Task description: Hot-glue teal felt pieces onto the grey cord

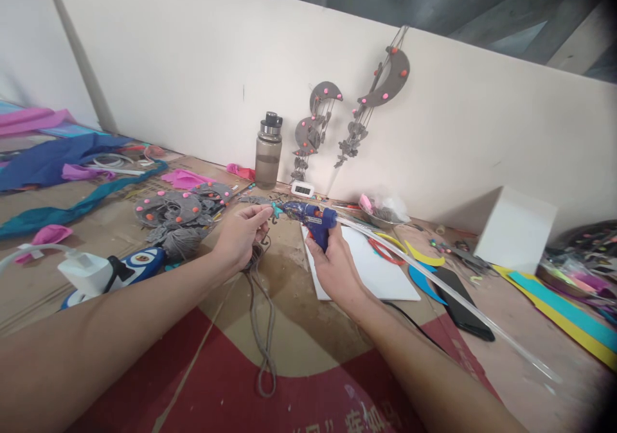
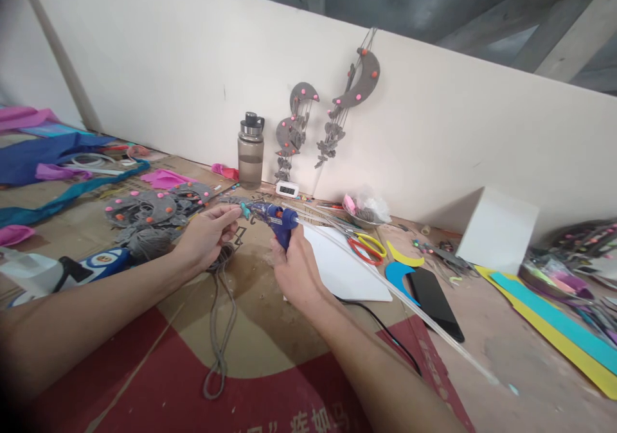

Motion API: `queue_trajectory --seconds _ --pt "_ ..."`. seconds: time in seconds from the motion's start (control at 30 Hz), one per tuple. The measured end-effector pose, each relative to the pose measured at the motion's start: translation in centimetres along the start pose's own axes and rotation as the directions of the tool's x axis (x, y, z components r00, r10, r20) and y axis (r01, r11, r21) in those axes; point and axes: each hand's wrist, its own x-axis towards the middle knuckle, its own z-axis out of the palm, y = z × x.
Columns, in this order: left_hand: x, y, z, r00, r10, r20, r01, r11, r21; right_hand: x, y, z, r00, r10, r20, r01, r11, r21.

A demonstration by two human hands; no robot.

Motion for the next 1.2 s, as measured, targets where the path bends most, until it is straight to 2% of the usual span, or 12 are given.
queue_trajectory --seconds 0.2,0.43,0.63,0.7,0.8,0.97,1.2 --pt "0.0 -0.1 -0.1 1.000 0.009 0.012 -0.008 1.000 -0.017 0.1 0.1 0.0 1.000 0.013 0.001 -0.013 1.000 0.025" --pt "0.6 -0.5 -0.5 0.999 -0.021 -0.046 0.018 0.998 -0.063 0.6 1.9 0.5 0.996 0.085 -0.020 -0.080 0.976 0.203" --pt "0.8 -0.7 -0.8 0.995 -0.005 -0.099 -0.002 0.997 -0.078 1.5 3.7 0.3 0.984 0.104 -0.147 -0.072 0.975 0.209" --pt "0.7 -0.7 -0.8 0.996 -0.006 -0.091 -0.001 0.997 -0.072 1.8 4.3 0.2 0.977 0.139 -0.160 -0.107 0.975 0.193" --pt "0.6 -0.6 -0.6 0.998 -0.010 -0.066 0.006 0.998 -0.057 2.2 5.6 0.3 0.964 0.250 -0.091 -0.231 0.957 0.175" --pt "0.2 -0.3 -0.2 0.999 -0.013 -0.040 0.011 0.999 -0.047 2.6 7.0 0.2 0.919 0.388 0.068 -0.390 0.921 0.007" --pt "-0.4 0.0 0.3 1.000 0.011 0.012 -0.011 1.000 0.020 2.6 6.9 -0.5 0.870 0.479 0.120 -0.411 0.837 -0.362"
